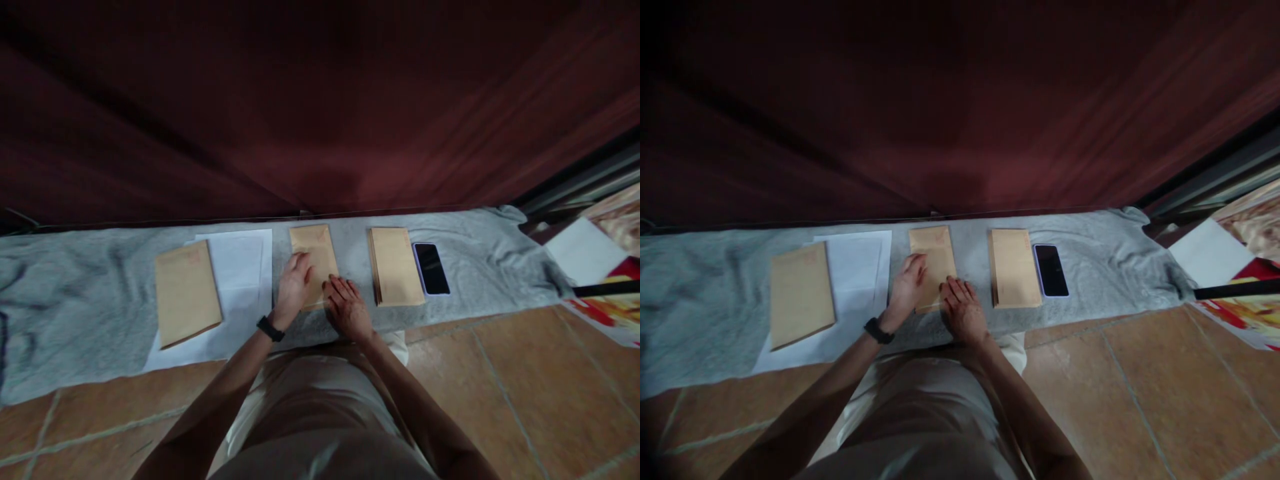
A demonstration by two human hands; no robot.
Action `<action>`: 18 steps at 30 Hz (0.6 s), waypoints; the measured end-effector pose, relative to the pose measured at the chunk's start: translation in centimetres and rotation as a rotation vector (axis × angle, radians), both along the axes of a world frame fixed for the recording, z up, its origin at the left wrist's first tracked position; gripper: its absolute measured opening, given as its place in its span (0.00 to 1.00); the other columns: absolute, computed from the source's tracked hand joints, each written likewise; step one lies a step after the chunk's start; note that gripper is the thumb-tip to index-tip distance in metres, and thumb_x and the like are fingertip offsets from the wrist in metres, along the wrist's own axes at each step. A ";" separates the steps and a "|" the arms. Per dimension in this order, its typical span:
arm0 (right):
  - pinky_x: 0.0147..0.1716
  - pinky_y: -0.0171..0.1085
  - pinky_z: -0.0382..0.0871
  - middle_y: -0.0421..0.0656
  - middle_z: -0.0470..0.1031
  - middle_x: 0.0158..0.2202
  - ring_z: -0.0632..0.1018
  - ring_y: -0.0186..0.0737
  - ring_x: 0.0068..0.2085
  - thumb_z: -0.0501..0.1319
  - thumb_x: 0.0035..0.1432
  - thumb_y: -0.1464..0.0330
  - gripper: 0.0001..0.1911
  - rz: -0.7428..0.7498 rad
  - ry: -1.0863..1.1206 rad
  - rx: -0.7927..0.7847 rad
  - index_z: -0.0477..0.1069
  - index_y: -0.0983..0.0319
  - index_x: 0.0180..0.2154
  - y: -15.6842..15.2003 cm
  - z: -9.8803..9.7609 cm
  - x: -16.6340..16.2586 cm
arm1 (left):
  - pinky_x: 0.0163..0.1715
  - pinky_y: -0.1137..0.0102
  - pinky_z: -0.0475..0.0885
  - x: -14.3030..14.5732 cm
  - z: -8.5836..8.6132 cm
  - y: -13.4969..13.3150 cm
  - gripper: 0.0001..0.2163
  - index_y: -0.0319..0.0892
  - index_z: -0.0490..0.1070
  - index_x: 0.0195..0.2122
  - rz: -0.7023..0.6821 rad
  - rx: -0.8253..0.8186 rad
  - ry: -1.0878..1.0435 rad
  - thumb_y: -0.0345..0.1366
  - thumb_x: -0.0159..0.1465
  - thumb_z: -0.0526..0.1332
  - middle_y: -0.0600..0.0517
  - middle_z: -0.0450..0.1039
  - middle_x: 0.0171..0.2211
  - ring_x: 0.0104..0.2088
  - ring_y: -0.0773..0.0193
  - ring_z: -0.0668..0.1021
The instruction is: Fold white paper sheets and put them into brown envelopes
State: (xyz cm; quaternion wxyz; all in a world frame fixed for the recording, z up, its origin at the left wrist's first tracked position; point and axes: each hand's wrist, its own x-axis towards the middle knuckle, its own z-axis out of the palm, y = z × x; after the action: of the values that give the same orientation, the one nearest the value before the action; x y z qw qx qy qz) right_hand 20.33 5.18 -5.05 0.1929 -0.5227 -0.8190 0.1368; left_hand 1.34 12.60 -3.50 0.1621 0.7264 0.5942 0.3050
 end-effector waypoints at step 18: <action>0.71 0.54 0.57 0.50 0.66 0.69 0.67 0.49 0.70 0.54 0.73 0.67 0.24 -0.020 0.106 -0.022 0.64 0.59 0.68 0.1 0.2 -0.1 | 0.74 0.54 0.41 -1.3 -2.2 12.4 0.27 0.48 0.56 0.73 -0.521 -0.052 0.368 0.44 0.75 0.47 0.51 0.55 0.74 0.75 0.57 0.52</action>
State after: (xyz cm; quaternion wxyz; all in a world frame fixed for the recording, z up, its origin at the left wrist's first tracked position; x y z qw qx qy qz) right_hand 20.22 5.30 -4.83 0.2317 -0.5251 -0.8008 0.1711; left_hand 0.07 25.03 -5.68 0.1429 0.8928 0.4150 0.1013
